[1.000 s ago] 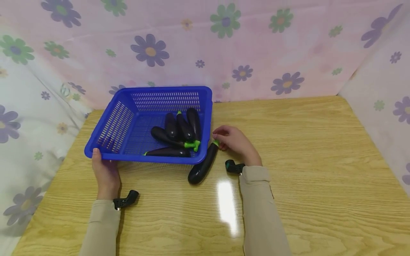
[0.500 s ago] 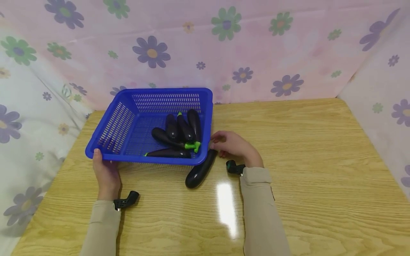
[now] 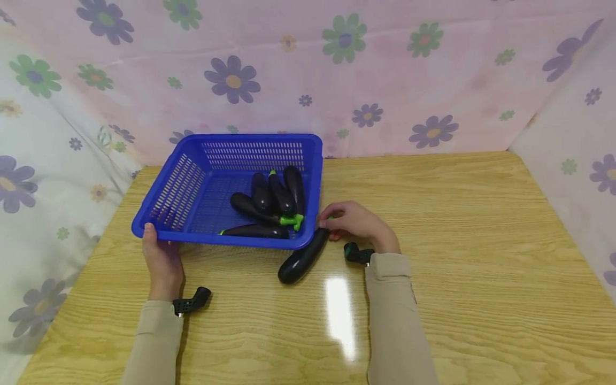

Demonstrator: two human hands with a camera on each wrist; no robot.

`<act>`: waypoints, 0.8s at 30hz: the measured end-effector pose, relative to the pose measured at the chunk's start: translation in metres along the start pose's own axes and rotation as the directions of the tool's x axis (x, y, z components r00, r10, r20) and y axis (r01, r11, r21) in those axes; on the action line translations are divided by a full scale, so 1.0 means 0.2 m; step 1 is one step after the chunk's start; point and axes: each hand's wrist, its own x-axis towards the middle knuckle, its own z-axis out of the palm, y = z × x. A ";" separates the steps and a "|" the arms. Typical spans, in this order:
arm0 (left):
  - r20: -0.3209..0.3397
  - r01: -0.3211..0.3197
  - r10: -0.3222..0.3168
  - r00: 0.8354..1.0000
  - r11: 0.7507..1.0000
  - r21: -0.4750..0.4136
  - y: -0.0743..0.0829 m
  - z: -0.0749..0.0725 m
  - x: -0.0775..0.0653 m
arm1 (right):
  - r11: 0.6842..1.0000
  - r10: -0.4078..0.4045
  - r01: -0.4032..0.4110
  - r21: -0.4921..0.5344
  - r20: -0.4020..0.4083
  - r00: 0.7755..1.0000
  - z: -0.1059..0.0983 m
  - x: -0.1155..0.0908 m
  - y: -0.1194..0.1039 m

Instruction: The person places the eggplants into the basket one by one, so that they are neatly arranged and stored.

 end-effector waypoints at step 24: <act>0.003 0.001 -0.001 1.000 0.999 0.042 0.01 0.00 -0.01 | 0.688 -0.337 0.379 0.619 -0.190 0.922 -0.16 -0.11 0.03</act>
